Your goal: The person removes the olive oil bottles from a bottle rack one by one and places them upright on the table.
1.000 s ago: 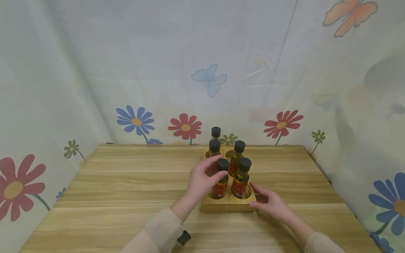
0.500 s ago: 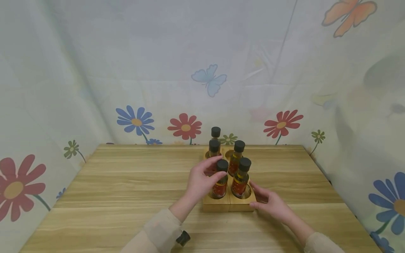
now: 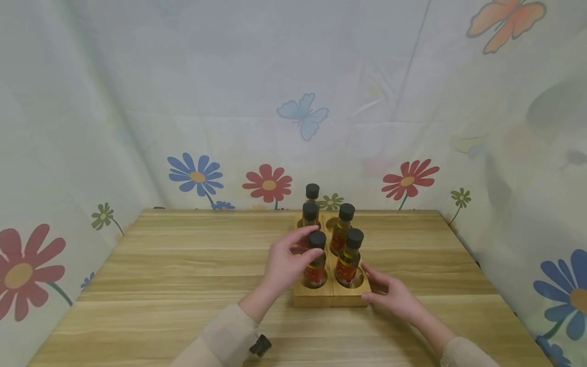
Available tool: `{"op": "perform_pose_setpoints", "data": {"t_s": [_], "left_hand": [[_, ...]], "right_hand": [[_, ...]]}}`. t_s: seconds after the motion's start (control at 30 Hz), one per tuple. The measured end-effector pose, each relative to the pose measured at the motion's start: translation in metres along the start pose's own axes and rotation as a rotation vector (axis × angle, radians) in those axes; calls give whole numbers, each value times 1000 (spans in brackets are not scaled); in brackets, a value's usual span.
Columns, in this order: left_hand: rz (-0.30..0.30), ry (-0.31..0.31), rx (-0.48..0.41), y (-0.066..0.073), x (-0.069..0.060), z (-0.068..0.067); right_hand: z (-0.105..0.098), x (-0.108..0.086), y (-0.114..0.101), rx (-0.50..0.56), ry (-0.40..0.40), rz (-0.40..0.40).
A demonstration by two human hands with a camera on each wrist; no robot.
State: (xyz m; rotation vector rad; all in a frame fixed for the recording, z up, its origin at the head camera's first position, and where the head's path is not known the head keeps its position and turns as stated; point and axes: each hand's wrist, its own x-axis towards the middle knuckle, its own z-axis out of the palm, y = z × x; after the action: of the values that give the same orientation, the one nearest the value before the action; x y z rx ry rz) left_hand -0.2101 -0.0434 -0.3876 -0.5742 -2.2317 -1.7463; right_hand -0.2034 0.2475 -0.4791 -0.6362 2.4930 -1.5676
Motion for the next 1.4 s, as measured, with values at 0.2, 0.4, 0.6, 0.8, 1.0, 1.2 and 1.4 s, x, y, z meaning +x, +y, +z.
{"op": "perform_pose_setpoints", "data": {"t_s": [0.2, 0.4, 0.6, 0.8, 1.0, 1.2, 1.4], "left_hand": [[40, 39, -22, 7, 2, -9], [54, 70, -49, 16, 7, -21], [69, 106, -45, 25, 10, -32], [105, 147, -26, 30, 11, -42], [93, 185, -8, 30, 12, -52], [82, 204, 27, 25, 13, -63], [71, 225, 50, 14, 15, -73]], "right_hand": [[0, 0, 0, -11, 3, 6], [0, 0, 0, -9, 4, 3], [1, 0, 0, -5, 5, 4], [1, 0, 1, -14, 12, 2], [1, -1, 1, -34, 25, 5], [2, -1, 2, -42, 29, -2], [3, -1, 1, -43, 27, -13]]}}
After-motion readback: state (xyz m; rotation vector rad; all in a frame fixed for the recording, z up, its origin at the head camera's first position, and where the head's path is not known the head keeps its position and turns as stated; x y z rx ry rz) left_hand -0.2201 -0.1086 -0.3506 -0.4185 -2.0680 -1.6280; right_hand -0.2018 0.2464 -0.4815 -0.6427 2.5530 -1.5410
